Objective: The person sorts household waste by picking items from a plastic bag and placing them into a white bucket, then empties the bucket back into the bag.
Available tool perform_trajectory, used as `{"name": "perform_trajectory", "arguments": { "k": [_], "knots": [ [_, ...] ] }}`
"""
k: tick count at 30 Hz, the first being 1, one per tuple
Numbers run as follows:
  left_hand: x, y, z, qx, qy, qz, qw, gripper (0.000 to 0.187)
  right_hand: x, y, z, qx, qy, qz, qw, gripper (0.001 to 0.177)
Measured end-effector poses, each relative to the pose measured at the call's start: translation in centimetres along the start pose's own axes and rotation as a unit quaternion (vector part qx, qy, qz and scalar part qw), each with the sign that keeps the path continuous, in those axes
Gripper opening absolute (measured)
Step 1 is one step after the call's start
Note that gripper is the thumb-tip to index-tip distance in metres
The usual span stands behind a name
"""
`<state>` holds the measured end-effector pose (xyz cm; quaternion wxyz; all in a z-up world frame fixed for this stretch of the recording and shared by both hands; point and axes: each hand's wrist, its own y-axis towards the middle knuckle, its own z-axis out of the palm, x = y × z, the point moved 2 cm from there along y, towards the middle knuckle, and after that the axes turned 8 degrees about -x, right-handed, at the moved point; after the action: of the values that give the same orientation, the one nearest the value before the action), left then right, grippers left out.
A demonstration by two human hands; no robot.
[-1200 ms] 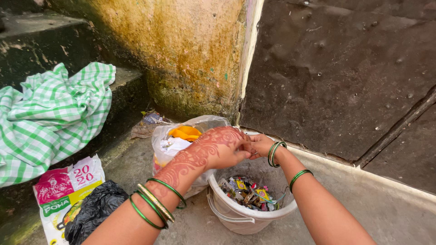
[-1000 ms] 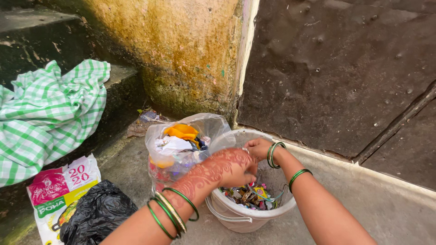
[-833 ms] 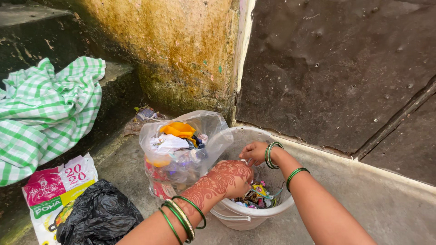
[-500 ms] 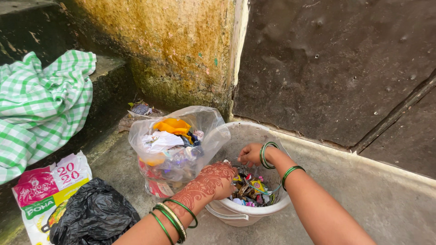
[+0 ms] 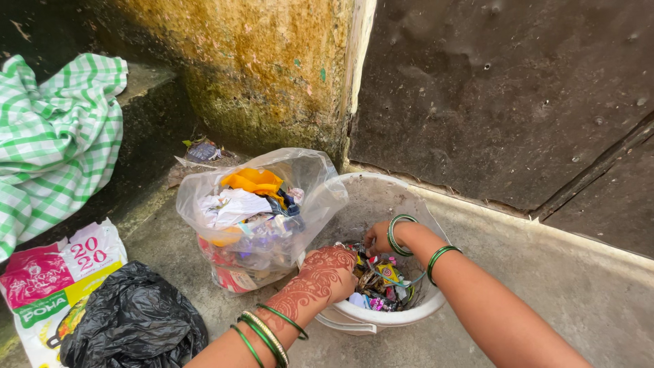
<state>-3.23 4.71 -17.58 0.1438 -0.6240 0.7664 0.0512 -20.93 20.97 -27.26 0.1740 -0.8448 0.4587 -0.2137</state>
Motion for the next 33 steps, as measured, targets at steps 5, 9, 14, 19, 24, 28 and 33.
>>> {"name": "perform_trajectory", "arguments": {
  "k": [5, 9, 14, 19, 24, 28, 33],
  "knots": [
    [0.2, -0.1, 0.5, -0.022, -0.023, -0.009, 0.999, 0.033, -1.3, 0.3, 0.0, 0.01, 0.009, 0.005, 1.0, 0.047],
    [0.7, 0.4, 0.8, -0.044, -0.042, -0.018, 0.998, 0.033, -2.5, 1.2, 0.7, 0.013, 0.012, 0.008, 1.0, 0.05],
    [1.2, 2.0, 1.6, -0.059, -0.026, -0.004, 0.998, 0.04, -2.2, 0.8, 1.2, 0.044, 0.015, 0.035, 0.998, 0.053],
    [0.8, 3.3, 2.0, -0.019, -0.005, -0.033, 0.999, 0.039, -0.7, 0.5, 1.0, 0.085, -0.027, 0.046, 0.995, 0.066],
    [0.5, 4.8, 2.4, 0.031, 0.027, -0.044, 0.998, 0.045, 1.9, -1.0, 0.9, 0.122, -0.093, 0.013, 0.988, 0.085],
    [0.6, 5.4, 3.2, 0.048, 0.035, -0.047, 0.997, 0.048, 3.2, -2.3, 1.6, 0.174, -0.113, 0.027, 0.978, 0.109],
    [0.8, 6.0, 3.7, 0.06, 0.044, -0.053, 0.996, 0.05, 2.9, -1.6, 5.0, 0.148, -0.17, -0.06, 0.972, 0.118]
  ]
}}
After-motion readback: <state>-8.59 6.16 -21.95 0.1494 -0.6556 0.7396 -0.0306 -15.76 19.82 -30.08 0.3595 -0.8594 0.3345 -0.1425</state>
